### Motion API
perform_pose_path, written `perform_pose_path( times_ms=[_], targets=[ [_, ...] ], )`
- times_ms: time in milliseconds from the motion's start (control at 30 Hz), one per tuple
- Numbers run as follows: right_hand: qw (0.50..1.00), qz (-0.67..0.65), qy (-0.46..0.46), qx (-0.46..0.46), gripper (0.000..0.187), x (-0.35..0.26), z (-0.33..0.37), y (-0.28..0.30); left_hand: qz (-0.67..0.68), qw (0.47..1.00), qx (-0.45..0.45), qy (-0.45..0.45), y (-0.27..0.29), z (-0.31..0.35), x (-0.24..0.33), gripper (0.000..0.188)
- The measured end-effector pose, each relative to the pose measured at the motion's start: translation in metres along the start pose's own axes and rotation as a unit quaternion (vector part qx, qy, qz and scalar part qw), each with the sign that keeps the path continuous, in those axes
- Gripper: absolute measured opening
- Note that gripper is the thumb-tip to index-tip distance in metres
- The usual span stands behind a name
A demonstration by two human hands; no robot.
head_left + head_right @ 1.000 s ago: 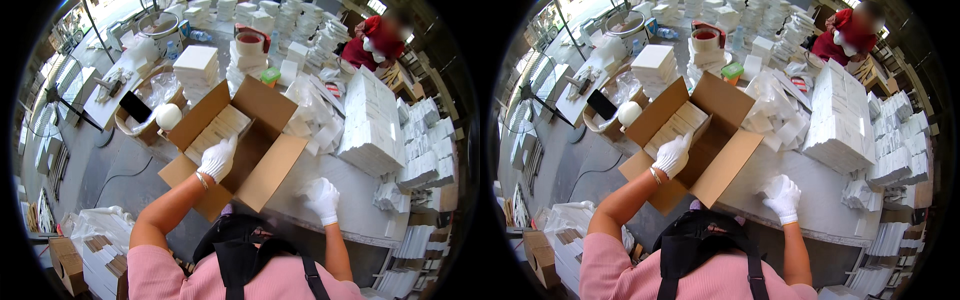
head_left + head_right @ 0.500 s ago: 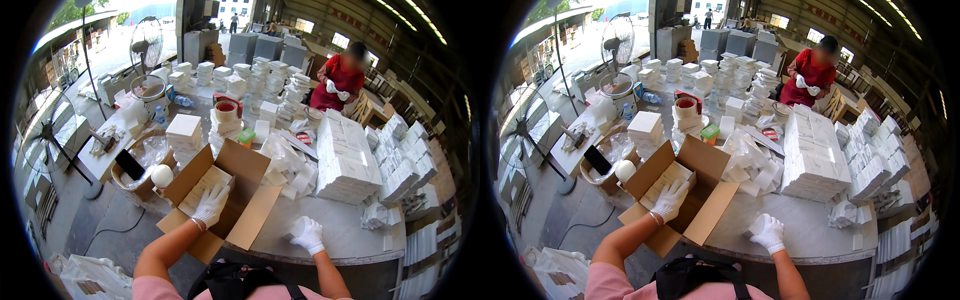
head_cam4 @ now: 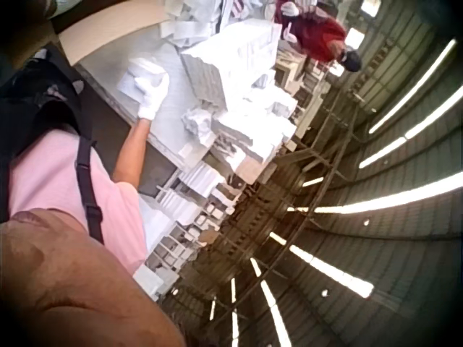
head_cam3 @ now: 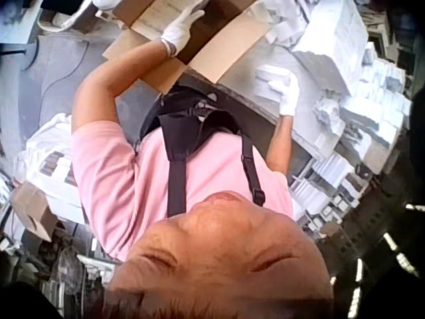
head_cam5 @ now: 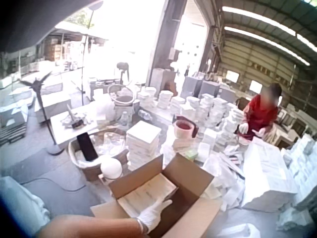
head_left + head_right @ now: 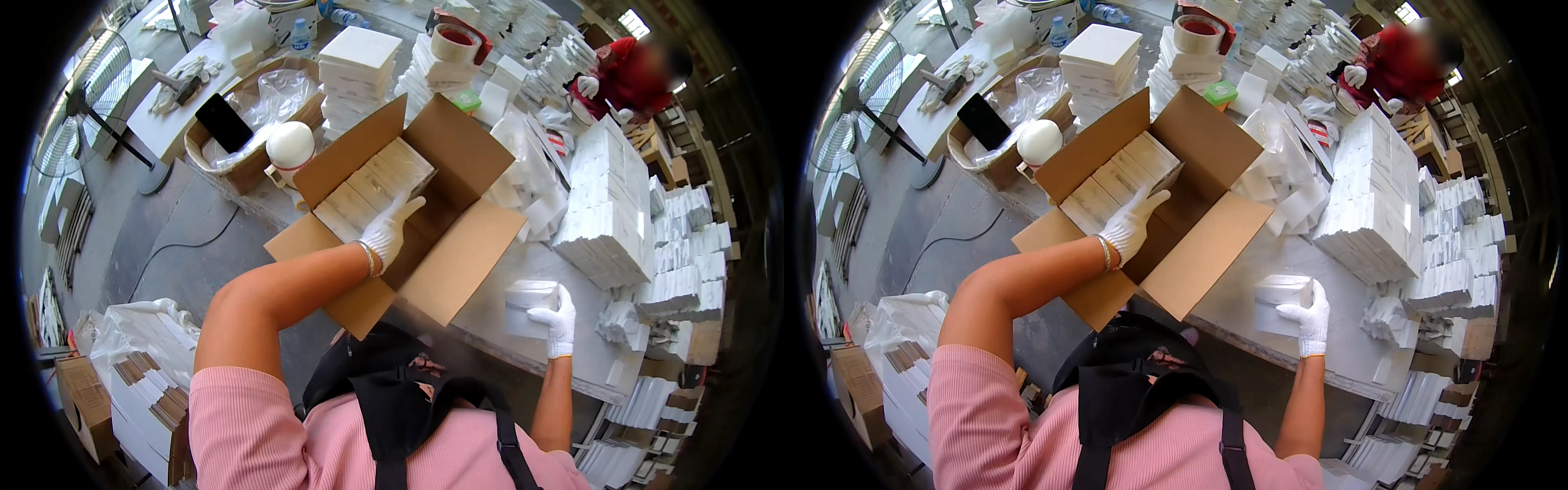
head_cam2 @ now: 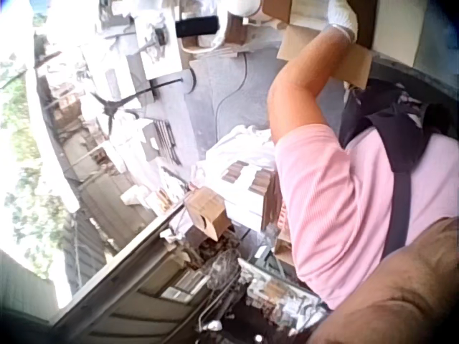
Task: The person picks up small white rectangular blocks from a table, wraps each one in a clear plastic bag, and places the wrapped items into a cardboard box. The process is repeated continuously with multiple blocks.
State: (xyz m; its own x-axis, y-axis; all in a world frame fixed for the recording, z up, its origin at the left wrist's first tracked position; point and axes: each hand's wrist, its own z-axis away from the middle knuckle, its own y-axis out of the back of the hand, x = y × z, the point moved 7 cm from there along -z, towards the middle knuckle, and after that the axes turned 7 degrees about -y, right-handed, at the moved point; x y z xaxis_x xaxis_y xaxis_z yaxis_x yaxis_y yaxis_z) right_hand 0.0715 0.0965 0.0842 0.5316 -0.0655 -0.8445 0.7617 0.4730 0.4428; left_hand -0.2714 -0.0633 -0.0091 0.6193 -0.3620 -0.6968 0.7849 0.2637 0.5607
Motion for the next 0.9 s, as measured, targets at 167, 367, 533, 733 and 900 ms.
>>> perform_pose_path(
  times_ms=[167, 367, 533, 733, 900],
  targets=[
    [0.997, -0.029, 0.066, 0.035, 0.095, -0.059, 0.014, 0.014, 0.07, 0.997, 0.014, -0.032, 0.014, -0.014, -0.003, 0.041],
    [0.987, -0.044, 0.155, -0.021, 0.111, -0.18, 0.035, -0.033, 0.376, 0.876, 0.291, -0.084, 0.012, 0.006, -0.062, 0.014],
    [0.974, 0.019, 0.214, -0.067, 0.115, -0.223, 0.015, -0.093, 0.432, 0.783, 0.439, 0.086, -0.002, 0.036, -0.081, 0.014],
    [0.953, 0.141, 0.252, -0.093, 0.107, -0.217, -0.025, -0.179, 0.526, 0.755, 0.366, 0.139, -0.024, 0.073, -0.069, 0.067],
    [0.942, 0.208, 0.234, -0.123, 0.097, -0.199, -0.032, -0.222, 0.559, 0.72, 0.343, 0.226, -0.032, 0.104, -0.073, 0.072]
  ],
)
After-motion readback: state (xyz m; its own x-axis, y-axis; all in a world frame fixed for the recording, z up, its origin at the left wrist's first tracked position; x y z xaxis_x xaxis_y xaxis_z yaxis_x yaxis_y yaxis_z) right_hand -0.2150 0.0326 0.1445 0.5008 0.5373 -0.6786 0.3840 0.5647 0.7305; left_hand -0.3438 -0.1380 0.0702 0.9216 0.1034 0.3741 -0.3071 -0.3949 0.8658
